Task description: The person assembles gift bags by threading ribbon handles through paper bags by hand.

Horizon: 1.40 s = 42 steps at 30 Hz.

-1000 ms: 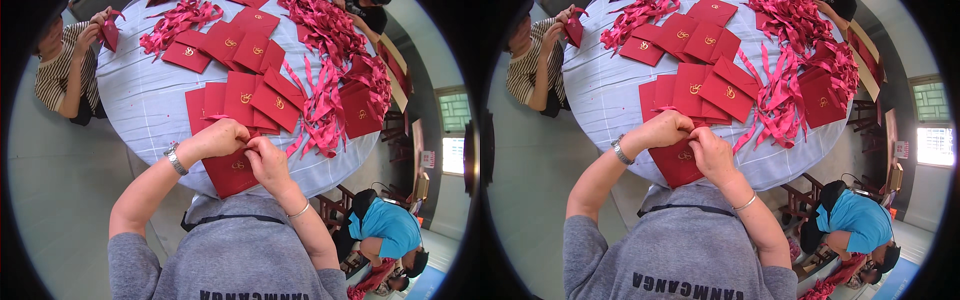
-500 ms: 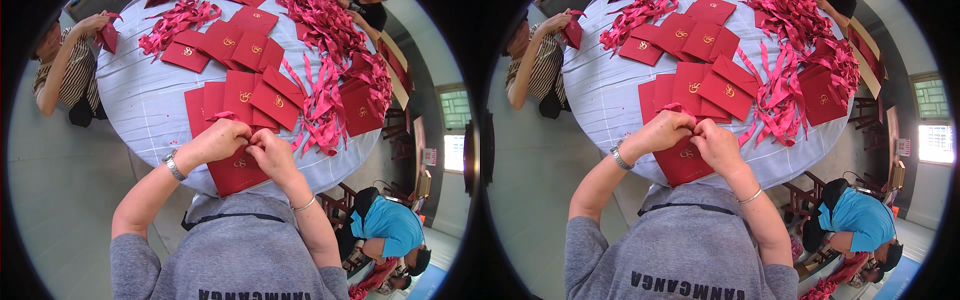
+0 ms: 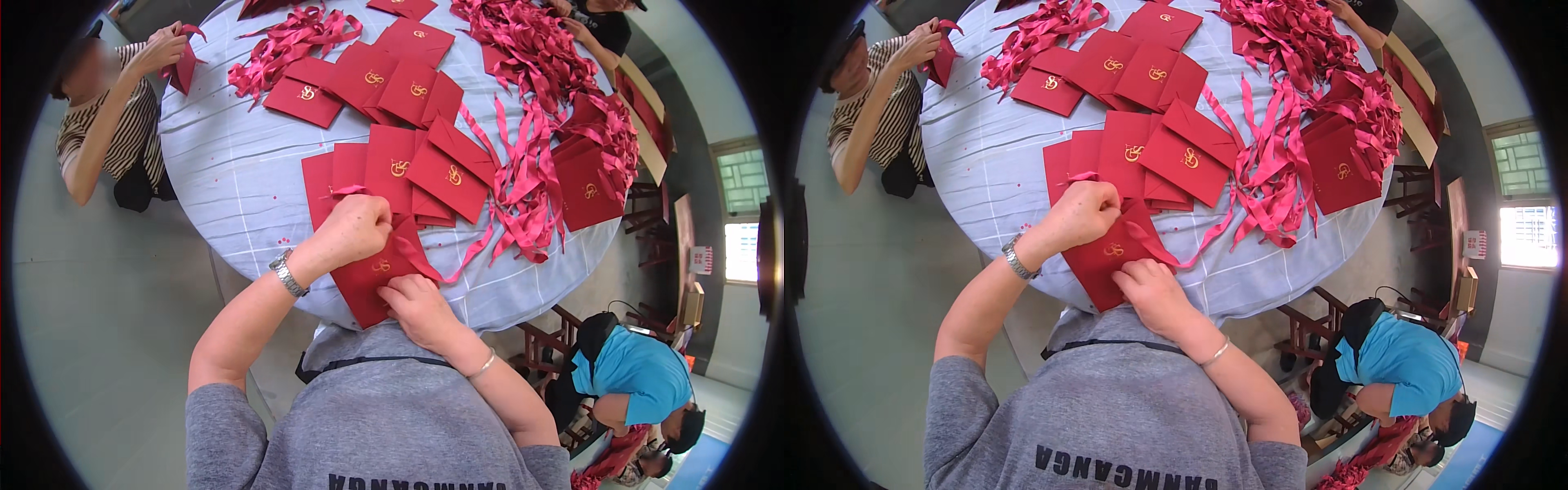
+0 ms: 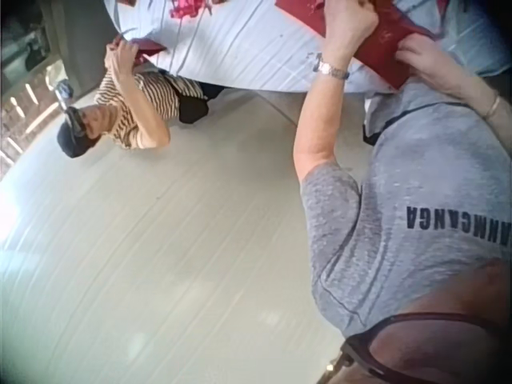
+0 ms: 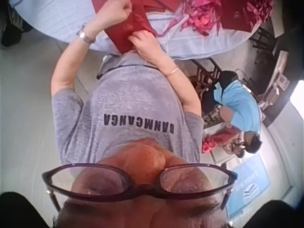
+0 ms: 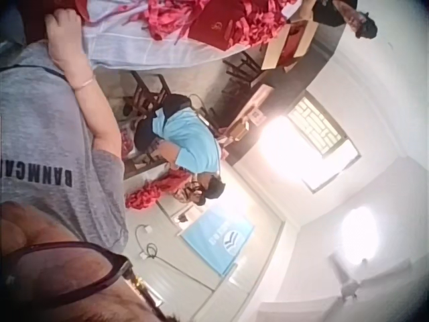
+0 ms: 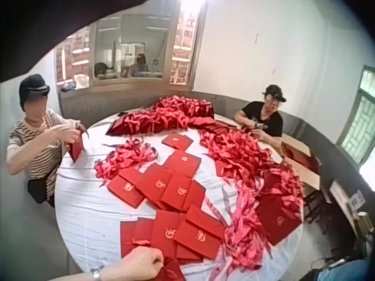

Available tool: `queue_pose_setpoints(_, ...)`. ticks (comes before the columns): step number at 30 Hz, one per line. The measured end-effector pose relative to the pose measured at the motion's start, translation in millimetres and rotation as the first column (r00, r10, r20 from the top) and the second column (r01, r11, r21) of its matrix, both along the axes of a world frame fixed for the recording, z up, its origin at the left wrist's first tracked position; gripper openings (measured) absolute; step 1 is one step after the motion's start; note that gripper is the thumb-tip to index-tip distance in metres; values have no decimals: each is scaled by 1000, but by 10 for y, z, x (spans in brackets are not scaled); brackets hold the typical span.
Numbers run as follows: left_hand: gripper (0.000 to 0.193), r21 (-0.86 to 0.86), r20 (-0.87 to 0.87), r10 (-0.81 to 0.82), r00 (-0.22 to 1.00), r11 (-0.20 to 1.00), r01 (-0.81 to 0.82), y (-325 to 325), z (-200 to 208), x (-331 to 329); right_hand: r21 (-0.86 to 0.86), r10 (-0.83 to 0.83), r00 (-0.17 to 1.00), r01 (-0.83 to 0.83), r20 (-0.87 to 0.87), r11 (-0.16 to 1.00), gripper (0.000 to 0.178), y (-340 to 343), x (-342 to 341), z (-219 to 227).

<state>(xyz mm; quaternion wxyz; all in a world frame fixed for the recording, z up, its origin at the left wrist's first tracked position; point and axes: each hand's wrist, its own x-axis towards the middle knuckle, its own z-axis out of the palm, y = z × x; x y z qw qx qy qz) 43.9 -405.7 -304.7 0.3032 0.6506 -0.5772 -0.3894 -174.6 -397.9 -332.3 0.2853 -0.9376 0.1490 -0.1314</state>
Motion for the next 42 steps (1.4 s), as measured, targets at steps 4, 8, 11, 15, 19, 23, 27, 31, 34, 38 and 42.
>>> queue_pose_setpoints(4, 13, -149, 412, 385, 826, 923, -356, -65, -175, 362, 101, 11, 998, -5, -56, 995, 32, -32, -7, 54)
queue_pose_setpoints(8, 20, -94, 532, 497, 686, 839, -535, -25, -214, 789, 123, 12, 1000, -9, -21, 992, 37, -29, -7, 61)
queue_pose_setpoints(11, 17, -188, 475, 529, 704, 842, -506, 118, -284, 681, 119, -1, 1000, 3, -12, 993, 37, -19, -8, 76)
queue_pose_setpoints(15, 17, -453, 329, 528, 783, 816, -359, 458, -101, 307, 118, -17, 1000, 20, -24, 993, 34, -14, -24, 85)
queue_pose_setpoints(19, 18, -309, 276, 329, 903, 920, -240, 881, -97, 132, 163, -11, 999, 17, -32, 986, 27, -34, -20, 116)
queue_pose_setpoints(23, 19, -219, 154, 356, 922, 922, -320, 967, -126, 125, 165, -277, 943, 249, 184, 954, 24, -350, -19, 105)
queue_pose_setpoints(27, 21, -297, 138, 353, 926, 906, -301, 968, -117, 81, -254, -157, 988, 154, 7, 955, 26, -828, 8, 192)
queue_pose_setpoints(31, 20, -365, 208, 372, 905, 888, -281, 959, -83, 46, -262, -10, 987, -32, -158, 964, 24, -1007, -50, 117)
queue_pose_setpoints(34, 17, -155, 150, 391, 908, 916, -369, 961, -77, 53, -235, 30, 973, -85, -229, 968, 21, -1029, -136, 92)
queue_pose_setpoints(38, 17, -55, 60, 430, 901, 902, -427, 955, -106, 77, -117, -20, 999, 24, 43, 993, 18, -859, -218, 164)
queue_pose_setpoints(42, 17, -23, 65, 460, 886, 888, -459, 945, -172, 89, -13, -123, 964, 130, 238, 991, 17, -532, -299, 454)
